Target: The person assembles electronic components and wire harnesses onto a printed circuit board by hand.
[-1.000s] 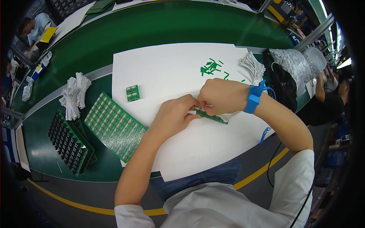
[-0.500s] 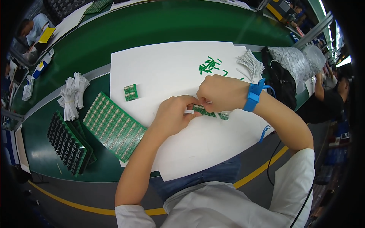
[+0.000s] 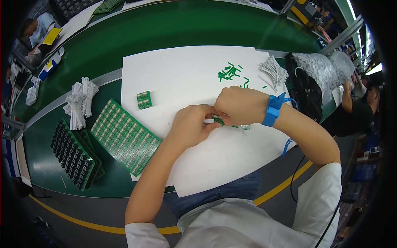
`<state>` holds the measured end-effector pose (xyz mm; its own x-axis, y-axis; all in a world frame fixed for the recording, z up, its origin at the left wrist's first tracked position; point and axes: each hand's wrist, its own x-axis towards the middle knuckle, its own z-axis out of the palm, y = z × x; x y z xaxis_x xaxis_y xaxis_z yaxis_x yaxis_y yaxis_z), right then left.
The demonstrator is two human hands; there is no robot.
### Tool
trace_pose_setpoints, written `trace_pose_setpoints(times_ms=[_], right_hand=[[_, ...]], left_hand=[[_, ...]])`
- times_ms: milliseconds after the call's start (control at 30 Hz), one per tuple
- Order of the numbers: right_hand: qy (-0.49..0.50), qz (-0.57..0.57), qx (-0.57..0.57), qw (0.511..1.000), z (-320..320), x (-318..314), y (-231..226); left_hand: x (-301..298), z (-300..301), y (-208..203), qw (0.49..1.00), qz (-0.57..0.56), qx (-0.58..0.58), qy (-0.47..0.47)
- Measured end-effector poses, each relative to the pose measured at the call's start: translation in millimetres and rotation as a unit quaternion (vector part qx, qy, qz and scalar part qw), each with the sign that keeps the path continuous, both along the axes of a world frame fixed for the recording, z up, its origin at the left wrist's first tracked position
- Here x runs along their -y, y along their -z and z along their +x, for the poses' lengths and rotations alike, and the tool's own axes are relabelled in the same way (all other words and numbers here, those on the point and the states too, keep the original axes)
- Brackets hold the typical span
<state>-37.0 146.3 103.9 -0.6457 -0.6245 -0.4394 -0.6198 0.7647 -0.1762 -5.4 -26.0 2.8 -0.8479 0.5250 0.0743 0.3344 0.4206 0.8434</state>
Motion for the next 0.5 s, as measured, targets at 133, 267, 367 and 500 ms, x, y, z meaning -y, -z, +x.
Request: trace_pose_setpoints(times_ms=[133,267,367,500], right_hand=[[-0.002,0.001,-0.012,1.000,2.1,-0.9,0.1],[-0.003,0.005,-0.011,1.000,2.0,-4.3,3.6],[0.002,-0.004,-0.005,1.000,1.2,-7.3,5.5],[0.005,-0.015,0.006,1.000,1.6,-9.2,4.5]], left_hand=[[-0.5,-0.5,0.9,1.000,-0.002,-0.010,0.002],[-1.2,0.8,-2.0,1.000,-0.006,-0.025,0.000],[-1.2,0.6,-0.4,1.000,-0.011,-0.027,-0.001],[-1.3,0.5,1.9,1.000,-0.008,-0.029,-0.002]])
